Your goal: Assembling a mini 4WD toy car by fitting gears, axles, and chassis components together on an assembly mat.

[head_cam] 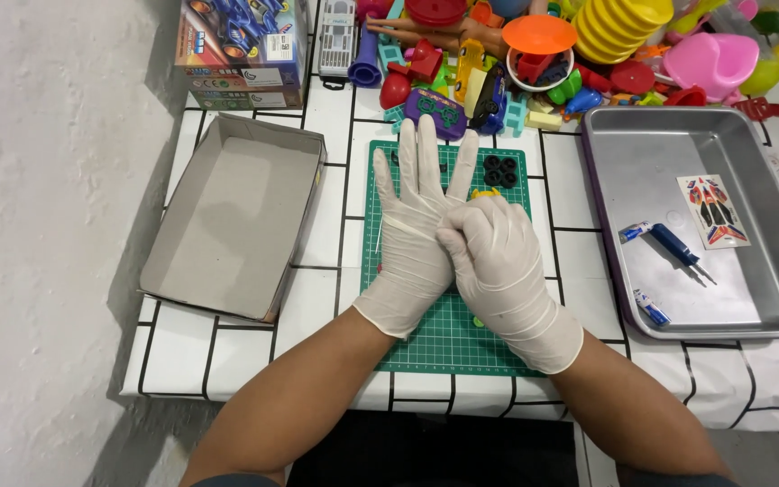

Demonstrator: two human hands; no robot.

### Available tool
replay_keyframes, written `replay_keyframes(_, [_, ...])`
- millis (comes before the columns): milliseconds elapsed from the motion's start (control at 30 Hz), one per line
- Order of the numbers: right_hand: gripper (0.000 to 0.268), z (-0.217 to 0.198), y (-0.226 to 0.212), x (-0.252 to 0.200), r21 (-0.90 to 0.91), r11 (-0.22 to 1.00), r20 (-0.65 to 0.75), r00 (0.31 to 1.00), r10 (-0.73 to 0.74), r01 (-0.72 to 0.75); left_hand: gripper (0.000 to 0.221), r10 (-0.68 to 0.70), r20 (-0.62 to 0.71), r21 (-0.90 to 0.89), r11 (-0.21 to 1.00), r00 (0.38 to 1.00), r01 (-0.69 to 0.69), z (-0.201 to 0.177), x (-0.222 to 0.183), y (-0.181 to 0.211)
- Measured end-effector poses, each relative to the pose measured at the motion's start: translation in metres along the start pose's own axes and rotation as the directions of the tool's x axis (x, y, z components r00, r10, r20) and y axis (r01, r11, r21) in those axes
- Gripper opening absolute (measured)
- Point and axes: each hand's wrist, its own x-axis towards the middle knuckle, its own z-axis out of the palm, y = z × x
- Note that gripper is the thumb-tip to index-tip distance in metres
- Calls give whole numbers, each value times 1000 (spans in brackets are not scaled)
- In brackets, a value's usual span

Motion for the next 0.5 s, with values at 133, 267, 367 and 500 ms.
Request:
replay_keyframes(133, [7,-6,-8,2,77,996,-31,999,42,-39,68,-14,9,-4,1000,1000,14,1,1,-1])
replay_keyframes(267, [19,-15,-10,6,65,994,-73,993,93,-89,66,22,-1,10,1000,1000,-22,-8,-3,3])
replay_keyframes(367, [13,-16,-13,8,20,989,-54,988,145,-144,65,37,23,96,995,999,-40,-2,-7,11])
replay_keyframes(500, [10,-9,-4,1,-48,989,-48,990,136,-138,68,60,22,62,996,998,-61,3,-8,12])
